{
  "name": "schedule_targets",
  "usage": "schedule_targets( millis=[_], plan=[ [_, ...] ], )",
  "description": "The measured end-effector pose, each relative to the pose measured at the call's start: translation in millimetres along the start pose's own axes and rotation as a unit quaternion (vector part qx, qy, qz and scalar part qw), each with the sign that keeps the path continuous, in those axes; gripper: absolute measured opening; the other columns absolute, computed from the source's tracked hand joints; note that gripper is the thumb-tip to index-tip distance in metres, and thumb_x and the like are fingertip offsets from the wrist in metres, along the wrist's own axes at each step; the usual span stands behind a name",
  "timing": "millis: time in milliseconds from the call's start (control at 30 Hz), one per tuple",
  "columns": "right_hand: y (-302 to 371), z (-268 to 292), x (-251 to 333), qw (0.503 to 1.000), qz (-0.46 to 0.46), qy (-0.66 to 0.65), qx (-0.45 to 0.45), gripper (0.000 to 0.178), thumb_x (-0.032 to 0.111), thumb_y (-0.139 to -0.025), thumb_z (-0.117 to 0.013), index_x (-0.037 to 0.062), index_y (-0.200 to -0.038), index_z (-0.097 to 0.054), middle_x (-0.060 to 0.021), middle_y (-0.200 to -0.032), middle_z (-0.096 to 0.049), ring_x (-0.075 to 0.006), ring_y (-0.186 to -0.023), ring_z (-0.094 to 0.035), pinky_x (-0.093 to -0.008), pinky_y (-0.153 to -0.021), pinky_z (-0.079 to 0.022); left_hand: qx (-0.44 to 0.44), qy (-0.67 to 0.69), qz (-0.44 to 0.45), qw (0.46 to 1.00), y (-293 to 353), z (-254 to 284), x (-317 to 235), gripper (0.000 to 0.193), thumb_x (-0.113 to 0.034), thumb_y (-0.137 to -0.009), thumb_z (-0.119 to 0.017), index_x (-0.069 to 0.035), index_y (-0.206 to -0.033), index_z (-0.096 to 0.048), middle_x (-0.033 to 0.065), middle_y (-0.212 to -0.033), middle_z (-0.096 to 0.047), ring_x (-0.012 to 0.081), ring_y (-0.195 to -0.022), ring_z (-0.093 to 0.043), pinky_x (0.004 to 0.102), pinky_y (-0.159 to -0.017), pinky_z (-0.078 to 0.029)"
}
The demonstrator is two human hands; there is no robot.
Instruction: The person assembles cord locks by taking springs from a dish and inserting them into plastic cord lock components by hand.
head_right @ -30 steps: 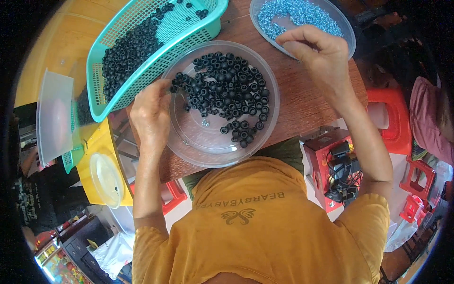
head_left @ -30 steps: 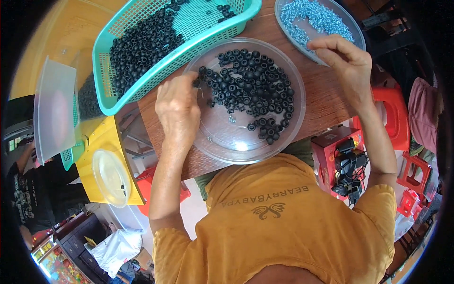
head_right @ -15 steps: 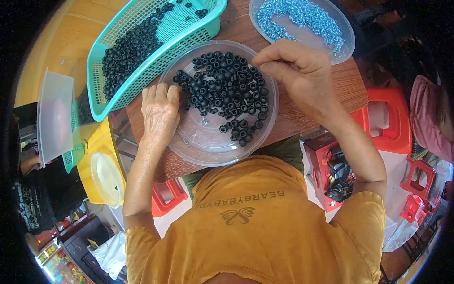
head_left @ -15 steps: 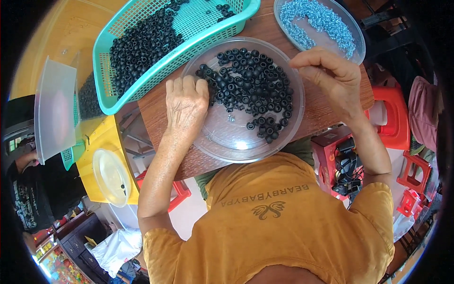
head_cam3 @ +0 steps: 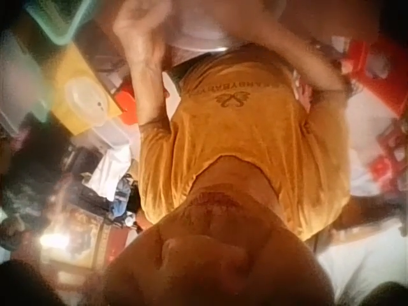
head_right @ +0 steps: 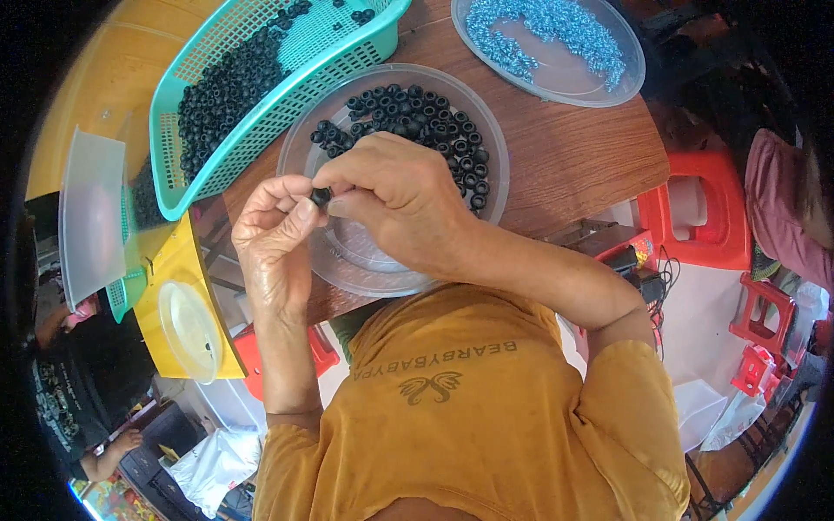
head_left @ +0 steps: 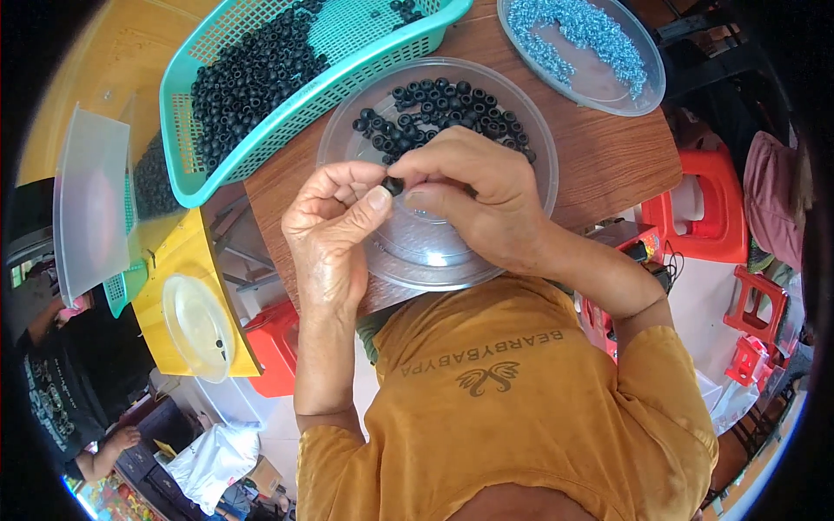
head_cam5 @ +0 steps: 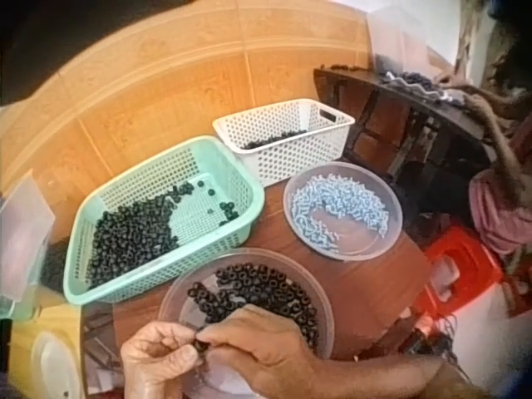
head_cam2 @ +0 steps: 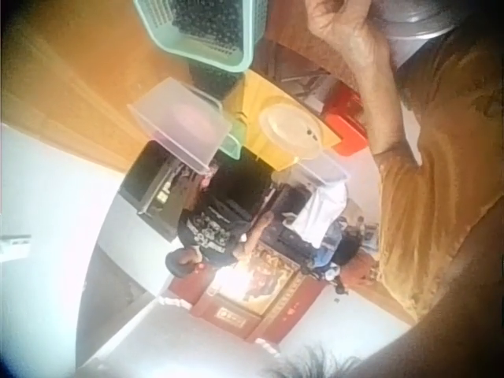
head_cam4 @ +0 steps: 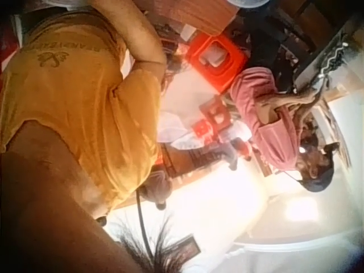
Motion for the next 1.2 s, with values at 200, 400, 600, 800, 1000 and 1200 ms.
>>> schedule_targets(
  millis=[200,400,600,800,1000,1200],
  plan=[
    [3,-6,0,1.000,0.012,0.007,0.007,0.023,-0.004,-0.074,-0.067,0.0018,-0.097,-0.066,-0.0057,-0.082,-0.061,-0.0128,-0.074,-0.057,-0.0237,-0.064,-0.044,-0.026,0.027,-0.031,0.999,11,0,3,0.021,0.005,-0.075,-0.070,0.004,-0.095,-0.063,0.0054,-0.084,-0.064,0.0092,-0.071,-0.057,0.0208,-0.068,-0.048],
    [9,-9,2,0.997,0.047,0.008,-0.058,0.020,-0.002,-0.068,-0.069,0.0029,-0.087,-0.065,-0.0069,-0.071,-0.057,-0.0216,-0.067,-0.055,-0.0317,-0.060,-0.044,-0.057,0.028,-0.060,0.996,17,0,6,0.021,0.007,-0.076,-0.068,0.004,-0.096,-0.062,0.0077,-0.086,-0.064,0.0106,-0.073,-0.059,0.0219,-0.070,-0.049],
    [21,-12,23,0.970,0.137,0.186,-0.070,0.024,-0.002,-0.067,-0.068,0.0037,-0.091,-0.066,-0.0088,-0.080,-0.058,-0.0238,-0.071,-0.055,-0.0323,-0.058,-0.044,-0.058,0.058,-0.071,0.994,23,-3,5,0.022,0.011,-0.076,-0.066,0.005,-0.096,-0.061,0.0095,-0.091,-0.065,0.0120,-0.082,-0.060,0.0239,-0.077,-0.050],
    [21,-9,21,0.969,0.163,0.172,-0.065,0.026,0.000,-0.065,-0.067,0.0039,-0.091,-0.066,-0.0081,-0.079,-0.057,-0.0228,-0.066,-0.052,-0.0307,-0.054,-0.042,-0.051,-0.019,-0.104,0.993,29,-6,-6,0.034,0.013,-0.075,-0.066,0.005,-0.106,-0.055,0.0117,-0.094,-0.064,0.0132,-0.085,-0.061,0.0239,-0.077,-0.051],
    [21,-13,30,0.951,0.216,0.210,-0.062,0.028,0.000,-0.062,-0.068,0.0027,-0.090,-0.066,-0.0081,-0.079,-0.058,-0.0221,-0.062,-0.051,-0.0304,-0.053,-0.042,-0.023,0.047,-0.035,0.998,21,-2,0,0.034,0.012,-0.074,-0.067,0.005,-0.104,-0.056,0.0098,-0.090,-0.065,0.0124,-0.082,-0.060,0.0226,-0.077,-0.049],
    [10,-15,38,0.914,0.295,0.270,-0.069,0.029,-0.001,-0.062,-0.069,0.0011,-0.091,-0.066,-0.0079,-0.079,-0.059,-0.0227,-0.063,-0.053,-0.0296,-0.052,-0.041,-0.037,0.084,-0.056,0.994,17,-3,-2,0.025,0.010,-0.074,-0.068,0.003,-0.097,-0.063,0.0075,-0.090,-0.066,0.0102,-0.077,-0.059,0.0225,-0.075,-0.049]
  ],
)
Point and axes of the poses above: each hand's wrist, its own y-axis away from the middle knuckle, its own z-axis out of the back of the hand, x = y × z, the point moved 7 cm from there along -y, towards the middle knuckle
